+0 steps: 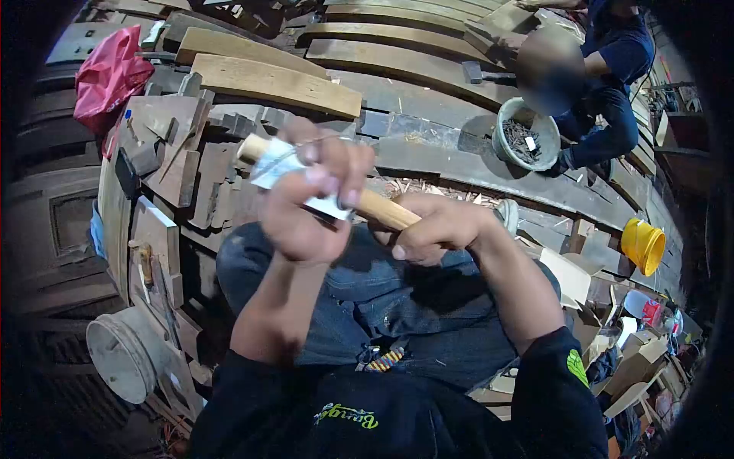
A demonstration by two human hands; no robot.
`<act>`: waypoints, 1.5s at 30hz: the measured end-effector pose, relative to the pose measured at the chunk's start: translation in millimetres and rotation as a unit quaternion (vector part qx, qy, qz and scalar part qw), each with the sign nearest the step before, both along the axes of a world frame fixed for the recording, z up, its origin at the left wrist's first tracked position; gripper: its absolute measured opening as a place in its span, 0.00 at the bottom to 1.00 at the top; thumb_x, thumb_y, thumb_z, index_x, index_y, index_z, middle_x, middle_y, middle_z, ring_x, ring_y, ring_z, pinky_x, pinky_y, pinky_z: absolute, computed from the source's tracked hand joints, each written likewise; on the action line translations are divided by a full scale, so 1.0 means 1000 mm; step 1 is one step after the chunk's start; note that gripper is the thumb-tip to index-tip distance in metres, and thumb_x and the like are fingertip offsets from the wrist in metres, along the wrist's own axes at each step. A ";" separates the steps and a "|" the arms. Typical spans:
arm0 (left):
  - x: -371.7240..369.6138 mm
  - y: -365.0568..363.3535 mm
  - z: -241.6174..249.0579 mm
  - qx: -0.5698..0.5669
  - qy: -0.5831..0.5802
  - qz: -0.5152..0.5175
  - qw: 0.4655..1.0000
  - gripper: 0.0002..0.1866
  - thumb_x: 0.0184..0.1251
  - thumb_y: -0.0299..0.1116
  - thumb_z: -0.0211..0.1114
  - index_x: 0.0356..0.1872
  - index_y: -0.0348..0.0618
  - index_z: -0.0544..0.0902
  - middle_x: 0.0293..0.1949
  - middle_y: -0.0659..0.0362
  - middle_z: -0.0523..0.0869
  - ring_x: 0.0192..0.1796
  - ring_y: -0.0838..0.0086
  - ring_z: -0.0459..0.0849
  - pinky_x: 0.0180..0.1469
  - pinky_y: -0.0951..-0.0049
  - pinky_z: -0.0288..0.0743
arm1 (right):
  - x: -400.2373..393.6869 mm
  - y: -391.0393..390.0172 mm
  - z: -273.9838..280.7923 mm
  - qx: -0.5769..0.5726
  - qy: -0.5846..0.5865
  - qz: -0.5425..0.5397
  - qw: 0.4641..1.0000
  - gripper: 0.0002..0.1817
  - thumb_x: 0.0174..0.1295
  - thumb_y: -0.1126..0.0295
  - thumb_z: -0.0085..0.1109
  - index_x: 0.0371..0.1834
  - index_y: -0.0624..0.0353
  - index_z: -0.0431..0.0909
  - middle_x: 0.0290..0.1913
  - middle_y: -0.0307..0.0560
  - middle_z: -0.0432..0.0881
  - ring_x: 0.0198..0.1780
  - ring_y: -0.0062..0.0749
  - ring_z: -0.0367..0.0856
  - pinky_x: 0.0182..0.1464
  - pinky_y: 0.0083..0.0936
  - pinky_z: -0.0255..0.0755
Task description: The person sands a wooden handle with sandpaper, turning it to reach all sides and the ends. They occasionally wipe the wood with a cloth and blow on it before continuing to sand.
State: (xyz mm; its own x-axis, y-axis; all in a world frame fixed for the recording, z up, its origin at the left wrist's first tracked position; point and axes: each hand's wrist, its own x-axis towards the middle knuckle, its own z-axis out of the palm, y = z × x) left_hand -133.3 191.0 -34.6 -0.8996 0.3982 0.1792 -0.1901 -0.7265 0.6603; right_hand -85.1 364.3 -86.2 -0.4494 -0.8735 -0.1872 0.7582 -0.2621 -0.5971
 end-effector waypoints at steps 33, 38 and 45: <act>0.012 0.005 0.016 -0.059 0.159 -0.006 0.985 0.13 0.51 0.28 0.59 0.35 0.50 0.64 0.20 0.64 0.68 0.22 0.77 0.70 0.37 0.71 0.63 | -0.006 0.001 -0.021 0.045 0.228 -0.002 0.973 0.09 0.46 0.75 0.58 0.31 0.65 0.73 0.23 0.36 0.74 0.24 0.18 0.70 0.24 0.19 0.64; 0.033 0.016 0.000 -0.109 0.031 -0.078 0.990 0.14 0.53 0.29 0.60 0.36 0.48 0.63 0.22 0.61 0.70 0.26 0.76 0.71 0.37 0.72 0.65 | 0.008 -0.003 -0.010 0.032 0.170 0.012 0.985 0.08 0.55 0.71 0.59 0.34 0.64 0.74 0.19 0.34 0.71 0.16 0.17 0.67 0.16 0.18 0.56; 0.009 -0.003 0.024 -0.009 0.089 -0.007 0.996 0.12 0.51 0.32 0.57 0.35 0.51 0.64 0.19 0.66 0.68 0.20 0.79 0.69 0.45 0.68 0.63 | 0.001 0.004 -0.009 -0.036 0.039 0.076 0.996 0.09 0.56 0.76 0.59 0.38 0.64 0.70 0.16 0.32 0.65 0.12 0.14 0.59 0.13 0.18 0.50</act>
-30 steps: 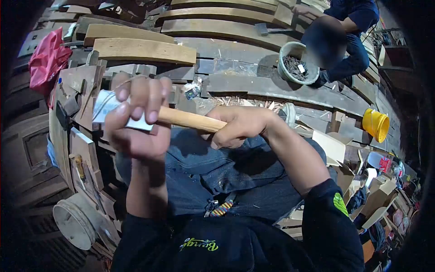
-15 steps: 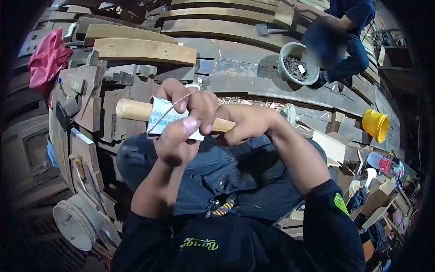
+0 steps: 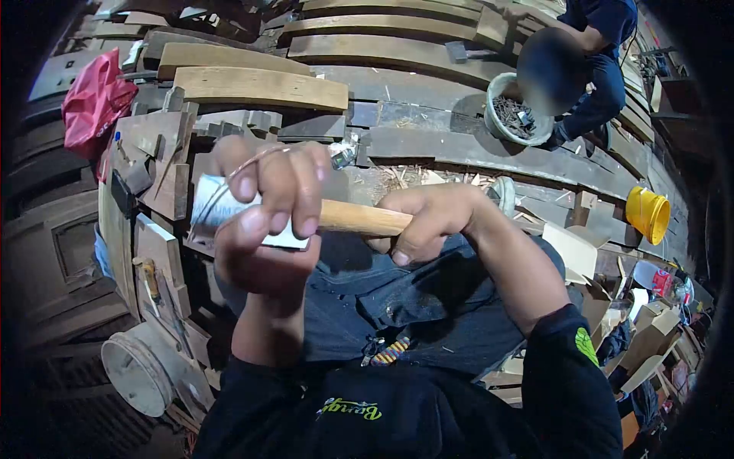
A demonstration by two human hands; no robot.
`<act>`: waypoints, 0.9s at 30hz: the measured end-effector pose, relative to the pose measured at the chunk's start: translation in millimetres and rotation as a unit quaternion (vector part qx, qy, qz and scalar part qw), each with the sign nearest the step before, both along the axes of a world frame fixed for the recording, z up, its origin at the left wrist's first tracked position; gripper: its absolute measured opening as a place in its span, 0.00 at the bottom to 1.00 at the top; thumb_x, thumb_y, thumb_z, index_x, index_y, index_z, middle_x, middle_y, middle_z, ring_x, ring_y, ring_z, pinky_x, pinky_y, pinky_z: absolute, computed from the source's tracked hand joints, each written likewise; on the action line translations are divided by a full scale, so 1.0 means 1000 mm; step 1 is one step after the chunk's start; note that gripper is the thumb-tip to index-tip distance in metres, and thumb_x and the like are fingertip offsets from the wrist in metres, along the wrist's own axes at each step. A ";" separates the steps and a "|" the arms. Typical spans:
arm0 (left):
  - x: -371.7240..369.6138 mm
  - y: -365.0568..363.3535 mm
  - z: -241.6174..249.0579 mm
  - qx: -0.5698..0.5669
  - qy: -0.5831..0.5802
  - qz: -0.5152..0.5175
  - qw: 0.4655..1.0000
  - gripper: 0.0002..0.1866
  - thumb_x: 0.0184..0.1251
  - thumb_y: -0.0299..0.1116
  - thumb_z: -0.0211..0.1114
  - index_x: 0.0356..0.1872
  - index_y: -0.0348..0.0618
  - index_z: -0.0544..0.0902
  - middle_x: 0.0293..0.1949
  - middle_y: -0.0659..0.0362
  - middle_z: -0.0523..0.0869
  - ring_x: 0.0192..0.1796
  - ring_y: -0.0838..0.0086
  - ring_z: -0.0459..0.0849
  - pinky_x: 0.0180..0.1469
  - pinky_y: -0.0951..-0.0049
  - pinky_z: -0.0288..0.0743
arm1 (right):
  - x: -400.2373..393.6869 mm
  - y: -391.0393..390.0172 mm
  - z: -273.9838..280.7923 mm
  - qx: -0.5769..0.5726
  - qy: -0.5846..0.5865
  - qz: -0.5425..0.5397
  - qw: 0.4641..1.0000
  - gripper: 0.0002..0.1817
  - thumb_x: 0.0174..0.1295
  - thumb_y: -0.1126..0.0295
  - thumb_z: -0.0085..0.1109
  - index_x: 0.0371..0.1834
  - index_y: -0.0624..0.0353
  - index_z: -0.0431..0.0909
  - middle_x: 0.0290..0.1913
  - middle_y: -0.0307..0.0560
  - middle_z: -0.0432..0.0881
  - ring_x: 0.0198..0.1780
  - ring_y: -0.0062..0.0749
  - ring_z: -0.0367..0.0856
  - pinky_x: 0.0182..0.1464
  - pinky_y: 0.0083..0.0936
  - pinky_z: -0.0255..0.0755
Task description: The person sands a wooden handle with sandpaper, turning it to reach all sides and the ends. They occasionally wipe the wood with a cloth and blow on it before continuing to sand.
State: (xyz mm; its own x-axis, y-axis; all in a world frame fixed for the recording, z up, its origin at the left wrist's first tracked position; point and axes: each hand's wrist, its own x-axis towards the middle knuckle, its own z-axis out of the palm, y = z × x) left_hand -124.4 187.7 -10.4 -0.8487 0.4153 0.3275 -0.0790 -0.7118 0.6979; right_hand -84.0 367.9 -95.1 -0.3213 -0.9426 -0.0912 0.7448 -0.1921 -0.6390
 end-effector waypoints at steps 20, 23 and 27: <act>0.013 0.017 -0.022 -0.089 -0.081 -0.039 0.992 0.14 0.50 0.26 0.56 0.36 0.47 0.63 0.20 0.59 0.69 0.23 0.71 0.71 0.38 0.68 0.68 | 0.001 -0.005 0.009 0.007 0.112 -0.053 0.992 0.16 0.67 0.64 0.54 0.22 0.58 0.68 0.15 0.32 0.64 0.16 0.17 0.62 0.19 0.19 0.55; 0.003 0.014 -0.025 -0.026 -0.103 -0.012 0.994 0.12 0.54 0.25 0.54 0.40 0.46 0.66 0.23 0.62 0.69 0.25 0.72 0.71 0.41 0.70 0.64 | -0.008 0.002 0.006 0.072 0.202 -0.081 0.973 0.23 0.69 0.54 0.55 0.21 0.60 0.72 0.17 0.33 0.68 0.19 0.20 0.65 0.24 0.22 0.59; -0.001 0.012 -0.036 -0.032 -0.164 0.008 0.986 0.09 0.59 0.25 0.55 0.41 0.46 0.69 0.26 0.62 0.71 0.29 0.73 0.72 0.44 0.69 0.64 | -0.009 0.003 0.000 0.213 0.341 -0.212 0.891 0.22 0.66 0.53 0.58 0.34 0.67 0.76 0.27 0.43 0.77 0.29 0.29 0.74 0.33 0.28 0.69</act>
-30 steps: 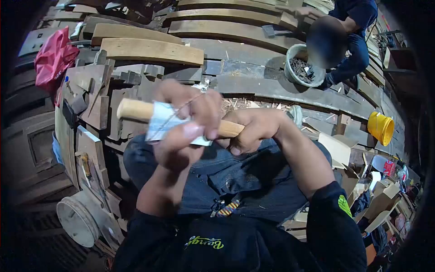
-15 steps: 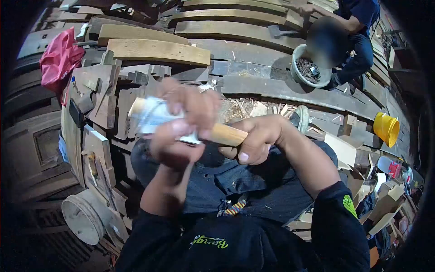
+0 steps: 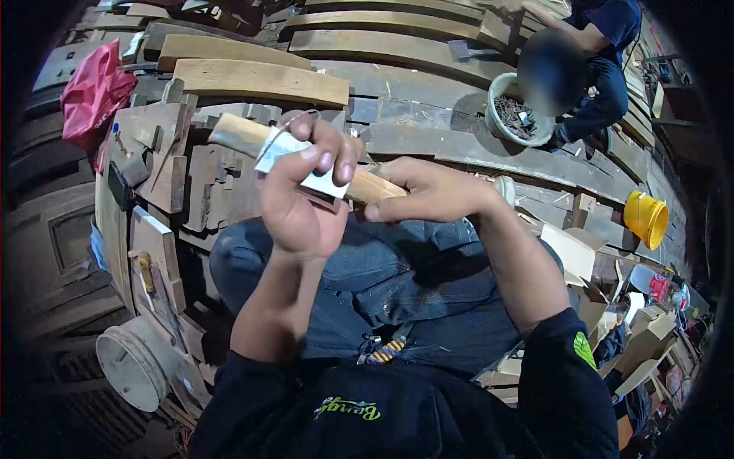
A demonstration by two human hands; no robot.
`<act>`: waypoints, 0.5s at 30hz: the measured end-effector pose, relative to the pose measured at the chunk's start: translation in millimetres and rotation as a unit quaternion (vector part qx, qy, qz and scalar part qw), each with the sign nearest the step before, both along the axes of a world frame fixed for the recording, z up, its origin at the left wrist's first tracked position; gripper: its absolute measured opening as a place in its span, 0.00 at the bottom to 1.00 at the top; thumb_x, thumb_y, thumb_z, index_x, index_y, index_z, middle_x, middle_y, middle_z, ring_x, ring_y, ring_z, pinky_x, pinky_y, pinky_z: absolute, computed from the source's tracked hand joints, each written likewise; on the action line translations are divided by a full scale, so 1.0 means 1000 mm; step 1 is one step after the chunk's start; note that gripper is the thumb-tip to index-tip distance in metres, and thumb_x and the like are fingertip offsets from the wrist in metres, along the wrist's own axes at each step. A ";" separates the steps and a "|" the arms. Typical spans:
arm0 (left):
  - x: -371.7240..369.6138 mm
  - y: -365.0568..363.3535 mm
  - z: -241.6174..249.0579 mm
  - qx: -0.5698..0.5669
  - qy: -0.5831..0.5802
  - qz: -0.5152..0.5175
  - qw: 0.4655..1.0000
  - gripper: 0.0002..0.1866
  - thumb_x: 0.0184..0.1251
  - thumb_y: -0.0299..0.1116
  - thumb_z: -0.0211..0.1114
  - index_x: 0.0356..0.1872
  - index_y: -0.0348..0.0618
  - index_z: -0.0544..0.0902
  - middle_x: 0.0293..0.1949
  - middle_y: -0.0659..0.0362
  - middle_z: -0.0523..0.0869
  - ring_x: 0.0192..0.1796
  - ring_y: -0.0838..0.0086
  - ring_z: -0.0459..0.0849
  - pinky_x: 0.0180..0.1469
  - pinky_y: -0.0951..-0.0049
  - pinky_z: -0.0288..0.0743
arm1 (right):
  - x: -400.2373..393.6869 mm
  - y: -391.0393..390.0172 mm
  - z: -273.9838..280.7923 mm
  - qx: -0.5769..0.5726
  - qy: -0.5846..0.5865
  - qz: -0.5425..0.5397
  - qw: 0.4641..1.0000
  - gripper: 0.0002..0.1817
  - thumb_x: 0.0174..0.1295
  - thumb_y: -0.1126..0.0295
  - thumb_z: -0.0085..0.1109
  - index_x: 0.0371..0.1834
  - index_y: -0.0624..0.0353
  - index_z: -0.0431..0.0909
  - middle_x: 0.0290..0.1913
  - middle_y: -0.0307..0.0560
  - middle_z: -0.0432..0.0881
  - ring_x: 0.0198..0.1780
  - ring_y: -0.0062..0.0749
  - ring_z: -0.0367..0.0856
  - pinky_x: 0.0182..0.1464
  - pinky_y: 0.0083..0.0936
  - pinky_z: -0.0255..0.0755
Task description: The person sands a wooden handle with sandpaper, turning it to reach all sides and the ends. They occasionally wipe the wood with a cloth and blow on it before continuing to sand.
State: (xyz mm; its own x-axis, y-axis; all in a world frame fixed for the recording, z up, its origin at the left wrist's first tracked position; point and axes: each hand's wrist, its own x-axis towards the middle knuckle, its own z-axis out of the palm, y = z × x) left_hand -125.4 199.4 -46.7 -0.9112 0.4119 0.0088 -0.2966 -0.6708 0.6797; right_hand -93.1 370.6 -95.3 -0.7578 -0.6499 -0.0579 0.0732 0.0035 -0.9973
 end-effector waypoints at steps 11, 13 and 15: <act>-0.021 -0.018 0.008 0.017 -0.111 0.100 0.989 0.04 0.64 0.29 0.57 0.35 0.45 0.71 0.26 0.66 0.69 0.32 0.75 0.72 0.53 0.65 0.66 | -0.001 -0.005 0.002 0.029 0.066 -0.112 0.991 0.22 0.64 0.58 0.60 0.51 0.65 0.75 0.41 0.56 0.82 0.44 0.40 0.81 0.48 0.33 0.74; -0.022 -0.019 0.011 0.030 -0.098 0.088 0.991 0.04 0.65 0.30 0.57 0.34 0.46 0.71 0.25 0.66 0.69 0.31 0.75 0.71 0.51 0.66 0.65 | -0.001 -0.004 0.007 0.043 0.089 -0.115 0.988 0.21 0.63 0.58 0.61 0.49 0.65 0.75 0.39 0.57 0.82 0.43 0.42 0.82 0.47 0.35 0.74; -0.019 -0.017 0.009 0.023 -0.085 0.097 0.991 0.04 0.66 0.30 0.56 0.33 0.46 0.70 0.25 0.66 0.69 0.30 0.76 0.70 0.50 0.67 0.65 | -0.002 -0.005 0.006 0.058 0.112 -0.119 0.985 0.21 0.62 0.58 0.62 0.48 0.65 0.75 0.38 0.58 0.82 0.42 0.45 0.82 0.45 0.36 0.74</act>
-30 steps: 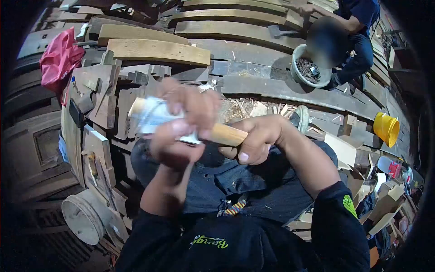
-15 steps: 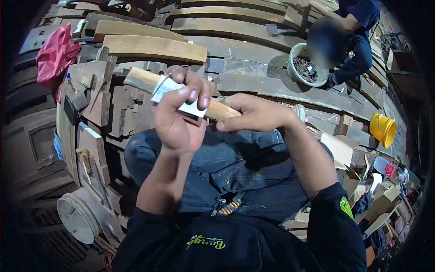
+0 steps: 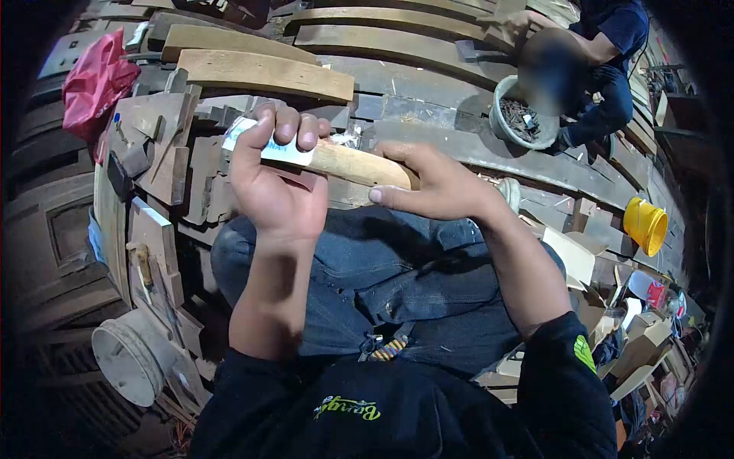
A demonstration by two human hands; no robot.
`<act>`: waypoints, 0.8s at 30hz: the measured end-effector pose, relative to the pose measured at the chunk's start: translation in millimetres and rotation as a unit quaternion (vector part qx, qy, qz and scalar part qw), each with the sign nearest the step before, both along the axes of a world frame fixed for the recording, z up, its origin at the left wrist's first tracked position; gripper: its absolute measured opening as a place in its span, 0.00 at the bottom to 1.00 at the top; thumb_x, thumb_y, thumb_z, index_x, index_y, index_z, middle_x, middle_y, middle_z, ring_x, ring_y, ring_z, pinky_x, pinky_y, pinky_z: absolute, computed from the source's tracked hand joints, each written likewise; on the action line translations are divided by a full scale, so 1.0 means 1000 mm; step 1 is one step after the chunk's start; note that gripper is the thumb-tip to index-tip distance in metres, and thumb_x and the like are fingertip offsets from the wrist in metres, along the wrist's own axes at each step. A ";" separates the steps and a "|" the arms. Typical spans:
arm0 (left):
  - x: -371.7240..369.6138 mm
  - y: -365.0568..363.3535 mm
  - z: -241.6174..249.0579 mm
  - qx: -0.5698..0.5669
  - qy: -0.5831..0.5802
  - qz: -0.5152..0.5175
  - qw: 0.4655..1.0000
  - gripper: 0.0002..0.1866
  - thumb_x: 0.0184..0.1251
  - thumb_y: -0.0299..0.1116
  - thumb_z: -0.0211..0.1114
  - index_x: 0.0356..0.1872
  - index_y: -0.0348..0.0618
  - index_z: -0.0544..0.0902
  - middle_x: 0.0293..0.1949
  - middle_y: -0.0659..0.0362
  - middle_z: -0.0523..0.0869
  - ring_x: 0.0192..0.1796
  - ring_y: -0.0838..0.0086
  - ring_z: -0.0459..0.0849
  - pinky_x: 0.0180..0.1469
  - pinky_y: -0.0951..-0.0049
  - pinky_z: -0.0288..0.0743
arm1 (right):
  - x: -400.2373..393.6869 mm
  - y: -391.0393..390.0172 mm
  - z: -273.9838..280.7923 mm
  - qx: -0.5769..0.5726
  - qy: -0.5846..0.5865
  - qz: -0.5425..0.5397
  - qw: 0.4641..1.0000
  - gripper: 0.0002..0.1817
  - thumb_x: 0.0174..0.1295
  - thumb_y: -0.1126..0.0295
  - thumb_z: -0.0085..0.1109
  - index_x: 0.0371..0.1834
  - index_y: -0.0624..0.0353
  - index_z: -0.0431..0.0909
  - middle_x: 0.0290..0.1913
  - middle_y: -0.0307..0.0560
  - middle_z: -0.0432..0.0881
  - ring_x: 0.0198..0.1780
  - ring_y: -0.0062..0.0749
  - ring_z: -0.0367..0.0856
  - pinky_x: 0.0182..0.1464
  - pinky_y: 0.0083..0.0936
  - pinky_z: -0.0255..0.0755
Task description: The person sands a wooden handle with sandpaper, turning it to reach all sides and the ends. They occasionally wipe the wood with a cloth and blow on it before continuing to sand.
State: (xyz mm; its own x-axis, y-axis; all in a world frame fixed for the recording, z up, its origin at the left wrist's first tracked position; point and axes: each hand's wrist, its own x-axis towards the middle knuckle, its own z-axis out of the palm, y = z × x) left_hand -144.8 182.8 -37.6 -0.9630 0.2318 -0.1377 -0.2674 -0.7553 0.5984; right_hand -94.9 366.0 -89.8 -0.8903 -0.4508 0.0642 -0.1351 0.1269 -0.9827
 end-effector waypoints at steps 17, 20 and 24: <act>0.002 0.000 -0.003 -0.026 0.039 0.002 0.999 0.04 0.63 0.29 0.57 0.34 0.48 0.71 0.25 0.64 0.71 0.31 0.73 0.73 0.50 0.68 0.66 | 0.003 -0.008 0.000 0.168 0.055 -0.090 0.980 0.17 0.51 0.65 0.69 0.36 0.61 0.72 0.27 0.58 0.78 0.31 0.57 0.79 0.32 0.40 0.71; 0.002 0.001 -0.002 -0.029 0.037 0.005 0.999 0.03 0.63 0.29 0.57 0.34 0.48 0.71 0.25 0.65 0.71 0.31 0.73 0.72 0.50 0.68 0.66 | 0.002 -0.008 -0.002 0.167 0.066 -0.080 0.980 0.19 0.51 0.60 0.67 0.40 0.59 0.72 0.29 0.59 0.82 0.35 0.58 0.82 0.38 0.47 0.76; 0.000 -0.002 -0.002 -0.020 0.040 0.003 0.999 0.03 0.63 0.29 0.57 0.34 0.48 0.71 0.25 0.65 0.71 0.31 0.74 0.72 0.50 0.68 0.66 | 0.002 -0.008 0.000 0.174 0.056 -0.079 0.980 0.19 0.51 0.61 0.66 0.41 0.59 0.73 0.29 0.59 0.82 0.35 0.58 0.82 0.39 0.47 0.76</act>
State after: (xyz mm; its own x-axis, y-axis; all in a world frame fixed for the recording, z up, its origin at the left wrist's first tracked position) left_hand -144.8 181.3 -39.6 -0.9724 0.2225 -0.0697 -0.2139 -0.7322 0.6466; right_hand -92.7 358.4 -90.2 -0.9471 -0.3192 0.0332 -0.1915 0.4792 -0.8566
